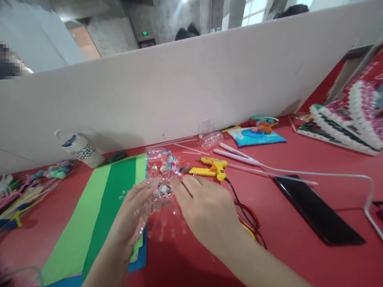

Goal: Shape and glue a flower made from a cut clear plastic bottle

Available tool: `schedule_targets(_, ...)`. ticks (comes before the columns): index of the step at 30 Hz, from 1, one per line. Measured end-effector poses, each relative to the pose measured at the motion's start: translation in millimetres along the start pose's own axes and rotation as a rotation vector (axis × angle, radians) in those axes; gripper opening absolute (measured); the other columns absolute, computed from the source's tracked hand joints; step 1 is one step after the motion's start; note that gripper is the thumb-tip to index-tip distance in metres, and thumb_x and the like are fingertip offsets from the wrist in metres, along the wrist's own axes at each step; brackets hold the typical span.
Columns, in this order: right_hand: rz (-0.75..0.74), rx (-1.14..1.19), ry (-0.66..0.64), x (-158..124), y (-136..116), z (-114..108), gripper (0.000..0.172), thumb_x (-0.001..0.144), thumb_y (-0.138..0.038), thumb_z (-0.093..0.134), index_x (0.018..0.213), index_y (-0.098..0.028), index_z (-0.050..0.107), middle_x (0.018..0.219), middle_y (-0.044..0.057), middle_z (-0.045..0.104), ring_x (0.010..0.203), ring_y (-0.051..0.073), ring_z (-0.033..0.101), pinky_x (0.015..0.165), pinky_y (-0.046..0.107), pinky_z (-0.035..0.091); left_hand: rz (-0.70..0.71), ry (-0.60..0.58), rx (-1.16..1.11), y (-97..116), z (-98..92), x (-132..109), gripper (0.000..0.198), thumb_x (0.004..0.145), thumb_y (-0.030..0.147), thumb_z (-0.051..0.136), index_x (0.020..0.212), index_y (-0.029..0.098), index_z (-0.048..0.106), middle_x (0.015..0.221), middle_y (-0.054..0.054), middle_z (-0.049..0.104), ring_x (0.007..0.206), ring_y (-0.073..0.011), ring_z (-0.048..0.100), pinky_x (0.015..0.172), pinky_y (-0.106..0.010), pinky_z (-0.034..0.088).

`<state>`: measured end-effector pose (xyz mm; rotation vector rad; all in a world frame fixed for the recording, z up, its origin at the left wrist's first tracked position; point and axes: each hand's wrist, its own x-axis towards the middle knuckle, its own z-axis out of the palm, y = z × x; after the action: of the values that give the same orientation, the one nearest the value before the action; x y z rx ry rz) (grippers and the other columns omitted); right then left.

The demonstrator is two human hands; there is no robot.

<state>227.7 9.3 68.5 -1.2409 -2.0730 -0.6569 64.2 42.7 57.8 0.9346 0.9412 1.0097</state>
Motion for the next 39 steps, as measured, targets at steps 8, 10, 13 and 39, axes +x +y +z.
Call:
schedule_targets(8, 0.111, 0.24, 0.007, 5.3, -0.8, -7.7, 0.022, 0.087, -0.009, 0.045, 0.104, -0.013, 0.06, 0.073, 0.004, 0.066, 0.062, 0.014, 0.06, 0.055, 0.025, 0.042, -0.04, 0.036, 0.009, 1.2, 3.2, -1.4, 0.021, 0.071, 0.035, 0.069, 0.085, 0.02, 0.071, 0.088, -0.005, 0.072, 0.08, -0.0182, 0.066, 0.068, -0.027, 0.051)
schedule_targets(10, 0.25, 0.421, -0.046, 7.5, -0.3, -11.4, 0.021, 0.085, -0.01, 0.047, 0.103, -0.017, 0.055, 0.075, 0.001, 0.066, 0.062, 0.012, 0.06, 0.055, 0.022, 0.044, -0.017, 0.034, -0.003, 1.2, 3.1, -1.3, 0.019, 0.072, 0.034, 0.068, 0.084, 0.019, 0.07, 0.088, -0.006, 0.072, 0.082, -0.0193, 0.066, 0.068, -0.028, 0.052)
schedule_targets(13, 0.448, 0.619, -0.153, 7.3, 4.2, -15.3, 0.02, 0.081, -0.01, 0.049, 0.097, -0.022, 0.049, 0.07, -0.004, 0.059, 0.056, 0.01, 0.056, 0.051, 0.02, 0.044, 0.024, 0.038, -0.026, 1.2, 2.0, -0.7, 0.016, 0.073, 0.032, 0.066, 0.081, 0.019, 0.071, 0.085, -0.005, 0.072, 0.084, -0.0204, 0.066, 0.069, -0.029, 0.052)
schedule_targets(39, 0.439, 0.71, -0.107, 12.0, 2.4, -26.5, 0.017, 0.084, -0.009, 0.049, 0.086, -0.024, 0.057, 0.088, -0.002, 0.062, 0.079, 0.011, 0.059, 0.067, 0.021, 0.047, 0.177, 0.254, -0.022, -4.5, -3.2, 8.3, 0.023, 0.07, 0.036, 0.071, 0.087, 0.021, 0.071, 0.093, -0.004, 0.071, 0.088, -0.0181, 0.065, 0.074, -0.028, 0.052)
